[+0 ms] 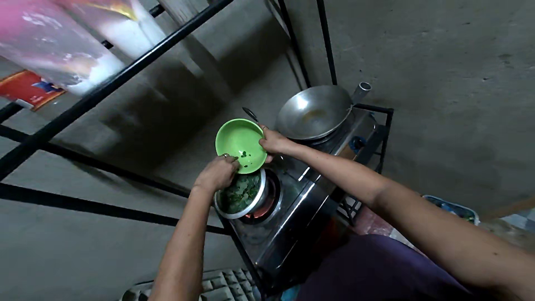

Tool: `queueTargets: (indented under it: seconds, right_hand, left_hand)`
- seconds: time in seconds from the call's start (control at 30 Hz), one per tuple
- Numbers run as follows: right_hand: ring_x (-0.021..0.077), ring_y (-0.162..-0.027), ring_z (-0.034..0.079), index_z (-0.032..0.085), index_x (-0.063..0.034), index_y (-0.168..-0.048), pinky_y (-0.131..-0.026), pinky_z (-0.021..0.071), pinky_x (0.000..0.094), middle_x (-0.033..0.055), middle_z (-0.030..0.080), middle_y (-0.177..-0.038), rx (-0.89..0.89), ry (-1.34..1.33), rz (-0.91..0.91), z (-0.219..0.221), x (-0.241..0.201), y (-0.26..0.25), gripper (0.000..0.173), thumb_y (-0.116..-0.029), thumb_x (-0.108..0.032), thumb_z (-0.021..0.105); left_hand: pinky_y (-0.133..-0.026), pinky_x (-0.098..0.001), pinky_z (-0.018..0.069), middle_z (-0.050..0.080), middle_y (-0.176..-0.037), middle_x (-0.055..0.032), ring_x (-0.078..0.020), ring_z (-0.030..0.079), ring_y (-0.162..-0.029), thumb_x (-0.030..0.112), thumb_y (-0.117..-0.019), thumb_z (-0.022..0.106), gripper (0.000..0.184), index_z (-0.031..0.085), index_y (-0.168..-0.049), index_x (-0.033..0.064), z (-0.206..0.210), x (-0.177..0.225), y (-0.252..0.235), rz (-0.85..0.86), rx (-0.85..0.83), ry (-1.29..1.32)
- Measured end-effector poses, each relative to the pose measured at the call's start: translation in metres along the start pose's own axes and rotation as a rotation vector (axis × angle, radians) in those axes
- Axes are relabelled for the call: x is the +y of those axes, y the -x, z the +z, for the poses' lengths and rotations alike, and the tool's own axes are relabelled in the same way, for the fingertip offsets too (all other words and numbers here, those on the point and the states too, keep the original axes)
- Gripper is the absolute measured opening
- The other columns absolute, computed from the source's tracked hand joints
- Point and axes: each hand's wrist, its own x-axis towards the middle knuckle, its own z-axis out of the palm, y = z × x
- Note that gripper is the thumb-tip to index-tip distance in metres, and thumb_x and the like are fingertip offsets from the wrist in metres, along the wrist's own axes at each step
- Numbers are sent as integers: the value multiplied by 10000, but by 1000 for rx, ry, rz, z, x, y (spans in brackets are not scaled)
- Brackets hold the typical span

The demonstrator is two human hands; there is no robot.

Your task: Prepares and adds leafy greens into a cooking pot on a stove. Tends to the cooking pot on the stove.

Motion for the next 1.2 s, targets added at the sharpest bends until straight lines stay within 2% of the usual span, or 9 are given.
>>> queueTargets:
  seconds: [0.13, 0.27, 0.37, 0.5, 0.63, 0.8, 0.93, 1.1, 1.2]
  right_hand:
    - [297, -741, 729, 100, -231, -1657, -648, 625, 447, 244, 670, -1156, -2, 71, 45, -8, -5, -3, 682, -1071, -134, 436]
    - [307, -766, 736, 110, -225, -1653, -671, 627, 458, 250, 670, -1162, 14, 88, 48, -10, -8, -2, 674, -1075, -148, 447]
    - [289, -730, 731, 117, -228, -1651, -649, 624, 445, 239, 681, -1125, 5, 108, 40, -7, -9, -2, 673, -1069, -151, 446]
    - [303, -748, 740, 119, -226, -1652, -652, 634, 455, 247, 676, -1150, -2, 57, 27, -4, -9, -3, 674, -1071, -138, 449]
    - [289, -749, 739, 130, -222, -1646, -656, 631, 439, 235, 679, -1148, 3, 47, 32, -9, -14, 2, 654, -1073, -132, 432]
    - [299, -751, 740, 174, -216, -1633, -643, 632, 451, 238, 678, -1147, 20, 44, 33, -12, -11, 1, 639, -1062, -127, 447]
    - [318, -801, 745, 129, -213, -1649, -669, 638, 461, 258, 653, -1215, -6, 16, 44, -12, -11, 2, 664, -1072, -132, 447]
    - [324, -766, 744, 161, -224, -1630, -637, 637, 457, 255, 663, -1179, -60, -77, 59, -5, -9, 4, 614, -1080, -131, 416]
    - [314, -754, 739, 162, -217, -1634, -645, 635, 458, 250, 666, -1157, -37, -24, 34, -6, -9, 6, 631, -1073, -134, 437]
  left_hand:
    - [-1098, -534, 428, 644, -1301, -190, -386, 587, -1249, -4, -958, 609, 290, 694, -1232, 32, 11, -4, 23, -163, -119, 88]
    - [-1050, -561, 469, 639, -1297, -224, -414, 610, -1212, -28, -964, 593, 284, 701, -1222, 23, 24, 8, 32, -303, 31, 329]
    - [-1125, -569, 398, 539, -1470, -197, -415, 514, -1344, -34, -889, 653, 539, 592, -1416, 63, 16, 18, 24, -385, -111, 371]
    - [-1073, -547, 456, 611, -1317, -244, -408, 587, -1238, 121, -1020, 589, 255, 709, -1213, 6, 18, 9, 23, -444, -10, 360]
    - [-1017, -552, 482, 702, -1105, -237, -401, 652, -1109, 107, -992, 641, 179, 756, -1041, -20, 20, -1, 26, -437, 104, 389]
    - [-1036, -587, 468, 660, -1289, -205, -409, 620, -1201, -43, -926, 607, 429, 654, -1337, 73, 10, 5, 25, -514, -39, 462]
    - [-965, -600, 507, 643, -1185, -278, -455, 626, -1121, -41, -918, 652, 204, 734, -1105, -21, -15, 20, 19, -489, 351, 385]
    - [-1118, -573, 415, 467, -1516, -225, -417, 462, -1392, -60, -869, 697, 619, 513, -1456, 4, -5, 25, -31, -294, 200, 330]
    - [-1132, -564, 397, 445, -1516, -237, -426, 418, -1414, -9, -909, 674, 574, 506, -1457, 13, 4, 35, -49, -286, 49, 290]
